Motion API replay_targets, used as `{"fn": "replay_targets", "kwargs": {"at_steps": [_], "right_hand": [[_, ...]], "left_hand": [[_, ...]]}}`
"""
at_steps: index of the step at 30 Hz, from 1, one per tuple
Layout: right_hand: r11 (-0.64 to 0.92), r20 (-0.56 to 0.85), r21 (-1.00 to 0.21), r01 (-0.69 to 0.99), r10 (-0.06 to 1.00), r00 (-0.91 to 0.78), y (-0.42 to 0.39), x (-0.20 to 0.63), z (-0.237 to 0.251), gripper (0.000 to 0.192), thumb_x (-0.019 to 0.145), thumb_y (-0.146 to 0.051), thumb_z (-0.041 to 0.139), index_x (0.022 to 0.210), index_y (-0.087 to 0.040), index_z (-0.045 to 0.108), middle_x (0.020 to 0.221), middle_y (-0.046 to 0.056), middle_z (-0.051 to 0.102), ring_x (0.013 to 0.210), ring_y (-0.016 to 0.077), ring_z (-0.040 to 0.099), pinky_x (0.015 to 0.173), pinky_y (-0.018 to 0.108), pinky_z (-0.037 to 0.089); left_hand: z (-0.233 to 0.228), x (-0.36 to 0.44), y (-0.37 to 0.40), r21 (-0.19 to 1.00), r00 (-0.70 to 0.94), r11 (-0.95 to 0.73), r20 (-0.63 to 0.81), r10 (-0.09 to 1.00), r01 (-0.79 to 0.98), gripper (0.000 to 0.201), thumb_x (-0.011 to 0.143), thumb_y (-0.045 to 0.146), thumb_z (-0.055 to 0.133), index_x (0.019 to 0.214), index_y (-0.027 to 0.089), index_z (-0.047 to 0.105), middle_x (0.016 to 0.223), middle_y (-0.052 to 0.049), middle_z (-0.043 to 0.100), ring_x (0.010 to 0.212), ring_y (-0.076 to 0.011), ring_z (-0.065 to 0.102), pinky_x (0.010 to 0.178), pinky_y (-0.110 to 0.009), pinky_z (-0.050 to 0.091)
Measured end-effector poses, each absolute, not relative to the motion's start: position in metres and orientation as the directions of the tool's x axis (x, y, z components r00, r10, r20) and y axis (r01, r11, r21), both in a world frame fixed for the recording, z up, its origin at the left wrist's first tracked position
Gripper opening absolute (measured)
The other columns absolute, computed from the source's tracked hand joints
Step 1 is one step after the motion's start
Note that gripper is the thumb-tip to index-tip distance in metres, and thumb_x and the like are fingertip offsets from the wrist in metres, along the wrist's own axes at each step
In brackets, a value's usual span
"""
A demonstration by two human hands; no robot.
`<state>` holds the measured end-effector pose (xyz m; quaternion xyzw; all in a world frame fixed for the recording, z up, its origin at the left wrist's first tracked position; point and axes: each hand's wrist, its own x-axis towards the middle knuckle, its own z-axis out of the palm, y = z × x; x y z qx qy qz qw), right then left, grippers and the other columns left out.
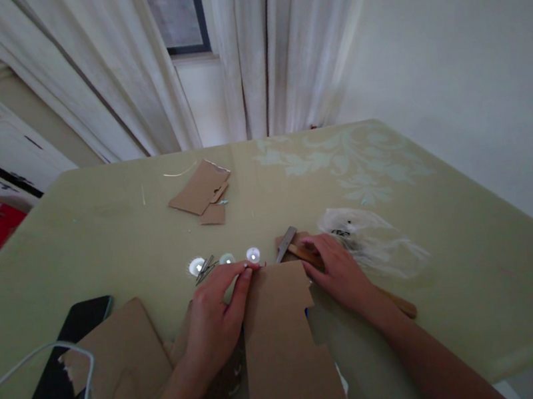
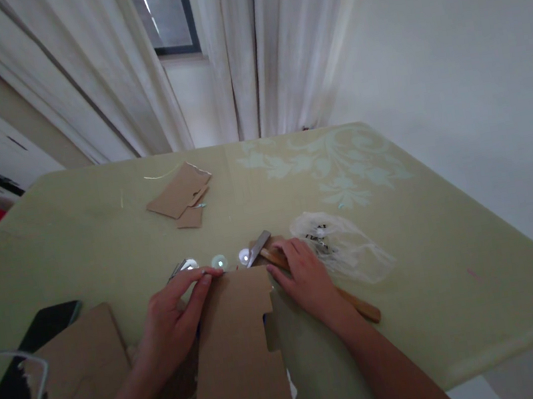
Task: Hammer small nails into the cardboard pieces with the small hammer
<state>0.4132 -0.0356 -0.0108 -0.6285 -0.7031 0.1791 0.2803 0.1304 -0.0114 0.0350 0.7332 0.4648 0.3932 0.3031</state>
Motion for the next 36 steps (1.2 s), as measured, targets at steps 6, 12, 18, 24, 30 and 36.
{"fn": "replay_targets", "kwargs": {"at_steps": [6,12,18,24,30,36], "right_hand": [[0.139,0.157,-0.604,0.785,0.986,-0.054,-0.0353,0.412,-0.0111,0.032,0.103,-0.029,0.065,0.133,-0.021,0.064,0.13,0.015,0.071,0.12,0.0343,0.066,0.106,0.054,0.055],[0.136,0.157,-0.606,0.783,0.986,-0.049,-0.0344,0.4121,-0.0127,0.031,0.102,-0.03,0.066,0.133,-0.025,0.065,0.128,0.014,0.072,0.119,0.0341,0.066,0.105,0.053,0.055],[0.136,0.149,-0.61,0.781,0.987,-0.055,-0.035,0.4123,-0.0128,0.031,0.103,-0.031,0.065,0.133,-0.023,0.064,0.129,0.014,0.071,0.12,0.0346,0.066,0.106,0.054,0.055],[0.143,0.165,-0.593,0.792,0.985,-0.054,-0.0346,0.4121,-0.0127,0.031,0.103,-0.031,0.066,0.133,-0.025,0.065,0.128,0.014,0.072,0.12,0.0343,0.066,0.106,0.053,0.055],[0.151,0.169,-0.588,0.794,0.984,-0.062,-0.0347,0.4128,-0.0132,0.032,0.102,-0.03,0.067,0.133,-0.023,0.065,0.13,0.014,0.072,0.121,0.0343,0.066,0.108,0.054,0.054],[0.153,0.175,-0.583,0.798,0.983,-0.06,-0.0347,0.4132,-0.0136,0.033,0.101,-0.029,0.067,0.134,-0.025,0.065,0.132,0.014,0.073,0.122,0.034,0.067,0.107,0.053,0.055]], "left_hand": [[0.0348,0.1307,-0.011,0.81,0.26,-0.393,0.304,0.916,0.435,0.023,0.11,0.035,0.062,0.11,0.027,0.084,0.11,-0.003,0.086,0.103,-0.0225,0.08,0.094,-0.036,0.06],[0.0347,0.1313,-0.0103,0.81,0.268,-0.4,0.308,0.913,0.43,0.024,0.11,0.035,0.062,0.11,0.027,0.084,0.11,-0.004,0.086,0.103,-0.0229,0.079,0.095,-0.037,0.059],[0.0359,0.1319,-0.011,0.803,0.277,-0.404,0.307,0.911,0.439,0.025,0.111,0.036,0.06,0.11,0.027,0.083,0.11,-0.004,0.086,0.103,-0.0229,0.079,0.096,-0.037,0.06],[0.0359,0.1319,-0.0124,0.8,0.288,-0.411,0.308,0.907,0.438,0.026,0.111,0.036,0.059,0.111,0.027,0.083,0.111,-0.004,0.085,0.104,-0.0229,0.078,0.096,-0.038,0.059],[0.0362,0.1311,-0.0121,0.795,0.297,-0.428,0.323,0.899,0.431,0.023,0.111,0.033,0.06,0.112,0.027,0.083,0.111,-0.003,0.085,0.104,-0.0218,0.079,0.095,-0.036,0.059],[0.0352,0.1308,-0.0121,0.789,0.299,-0.435,0.33,0.896,0.433,0.023,0.111,0.033,0.06,0.11,0.027,0.082,0.11,-0.003,0.086,0.104,-0.0222,0.079,0.096,-0.036,0.059]]}}
